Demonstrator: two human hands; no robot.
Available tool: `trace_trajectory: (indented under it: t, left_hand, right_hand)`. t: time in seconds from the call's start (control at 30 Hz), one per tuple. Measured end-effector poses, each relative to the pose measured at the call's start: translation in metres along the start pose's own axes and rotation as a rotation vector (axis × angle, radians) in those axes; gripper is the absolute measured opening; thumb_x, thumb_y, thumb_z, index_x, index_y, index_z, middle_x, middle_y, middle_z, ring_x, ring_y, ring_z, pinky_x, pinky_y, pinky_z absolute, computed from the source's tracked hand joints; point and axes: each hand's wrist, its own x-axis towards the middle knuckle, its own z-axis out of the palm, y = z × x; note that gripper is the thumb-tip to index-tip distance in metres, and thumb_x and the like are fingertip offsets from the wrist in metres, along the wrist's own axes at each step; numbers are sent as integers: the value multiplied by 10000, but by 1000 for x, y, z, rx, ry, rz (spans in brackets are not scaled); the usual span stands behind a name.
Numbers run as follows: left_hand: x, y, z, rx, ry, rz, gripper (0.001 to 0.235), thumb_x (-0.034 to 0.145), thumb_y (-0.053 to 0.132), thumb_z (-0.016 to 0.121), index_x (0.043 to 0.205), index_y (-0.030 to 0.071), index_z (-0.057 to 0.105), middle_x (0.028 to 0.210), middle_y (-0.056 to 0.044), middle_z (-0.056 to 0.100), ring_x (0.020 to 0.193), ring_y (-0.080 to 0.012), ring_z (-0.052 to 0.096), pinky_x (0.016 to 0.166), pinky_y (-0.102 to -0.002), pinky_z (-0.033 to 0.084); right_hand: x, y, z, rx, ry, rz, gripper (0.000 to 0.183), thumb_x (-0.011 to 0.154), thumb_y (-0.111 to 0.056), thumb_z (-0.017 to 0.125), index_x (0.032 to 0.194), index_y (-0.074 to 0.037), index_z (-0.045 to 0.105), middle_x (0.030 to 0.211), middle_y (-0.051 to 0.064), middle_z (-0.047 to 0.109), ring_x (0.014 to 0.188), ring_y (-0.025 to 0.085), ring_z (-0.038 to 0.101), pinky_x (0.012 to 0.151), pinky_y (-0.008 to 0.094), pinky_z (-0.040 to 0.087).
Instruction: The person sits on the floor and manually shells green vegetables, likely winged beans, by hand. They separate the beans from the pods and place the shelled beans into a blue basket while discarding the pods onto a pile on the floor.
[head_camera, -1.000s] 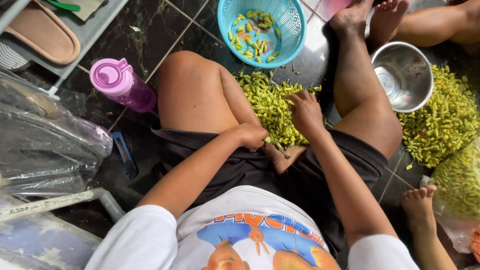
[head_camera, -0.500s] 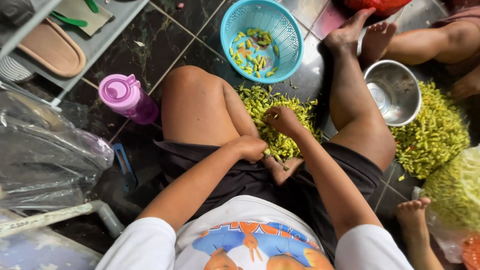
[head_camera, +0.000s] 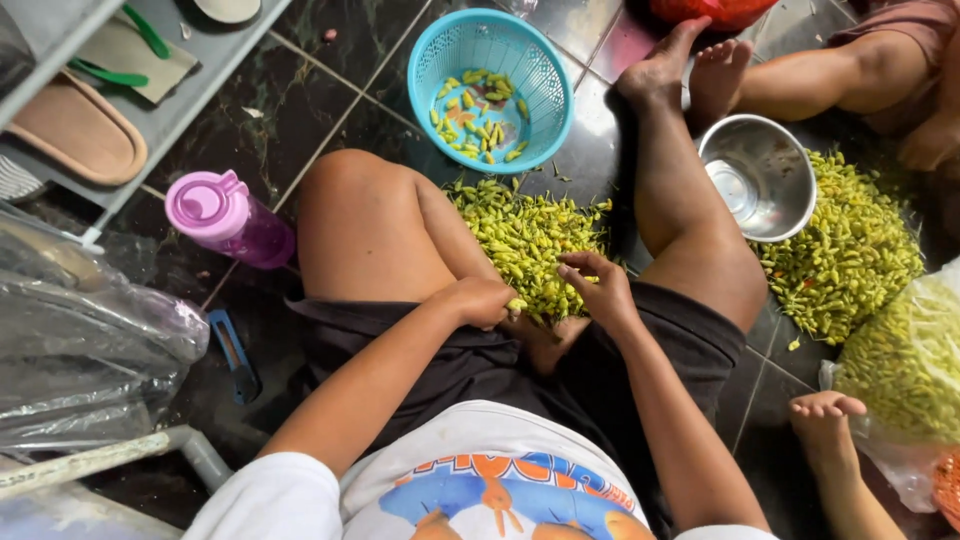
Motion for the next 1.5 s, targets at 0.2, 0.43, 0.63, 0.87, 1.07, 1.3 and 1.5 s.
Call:
trace_trajectory:
  t: [0.2, 0.43, 0.63, 0.87, 1.07, 1.3, 1.5]
  left_hand:
    - [3, -7, 6, 20, 34, -8, 291, 964, 276, 495, 1128, 81, 634, 1011, -160, 727, 1056, -387, 663, 959, -506, 523]
    - [-13, 7, -15, 8, -25, -33, 354, 984, 251, 438, 1249, 77, 596, 1233, -233, 662, 1253, -418, 574, 1100, -532, 439]
    - [-9, -5, -2, 7, 6, -33, 300, 922, 190, 427, 1191, 134, 546, 923, -111, 726, 912, -359, 676, 776, -485, 463]
    - [-17, 12, -19, 27, -59, -26, 106, 882, 83, 378, 896, 115, 478, 749, -60, 616, 650, -260, 539, 603, -422, 371]
    - [-28, 21, -26, -6, -104, -90, 118, 926, 119, 379, 951, 132, 494, 769, -43, 644, 701, -231, 557, 652, -396, 391]
    - [-31, 24, -27, -48, -90, -59, 119, 976, 122, 375, 922, 129, 481, 733, -36, 641, 684, -207, 560, 656, -379, 406]
    - [17, -23, 2, 86, 61, 9, 181, 886, 169, 473, 1034, 95, 548, 908, -116, 699, 886, -323, 664, 773, -445, 481]
  right_hand:
    - [-8, 4, 8, 40, 36, -27, 226, 954, -180, 794, 1160, -89, 781, 1035, 102, 775, 915, 172, 714, 780, 343, 594]
    - [-37, 10, 24, -233, -171, -77, 236, 885, -93, 709, 1097, -164, 782, 1059, 98, 767, 896, 317, 763, 765, 412, 626]
    - [-45, -3, 60, -248, -60, -203, 193, 780, -111, 733, 942, -209, 693, 876, 11, 650, 751, 165, 649, 658, 306, 485]
    - [-44, -1, 41, 7, 29, -28, 233, 839, -114, 656, 1062, -160, 707, 978, -42, 712, 917, 104, 662, 819, 277, 523]
    - [-67, -45, 36, 439, -70, 105, 319, 894, 12, 706, 1170, -65, 565, 978, 74, 539, 846, 182, 785, 637, 322, 686]
    - [-60, -23, 42, 58, -16, -71, 110, 885, -134, 810, 993, -122, 791, 917, -4, 786, 834, 82, 741, 734, 229, 576]
    - [-42, -5, 56, 3, 113, -133, 129, 823, -184, 864, 946, -162, 834, 915, -26, 816, 867, 78, 769, 785, 225, 600]
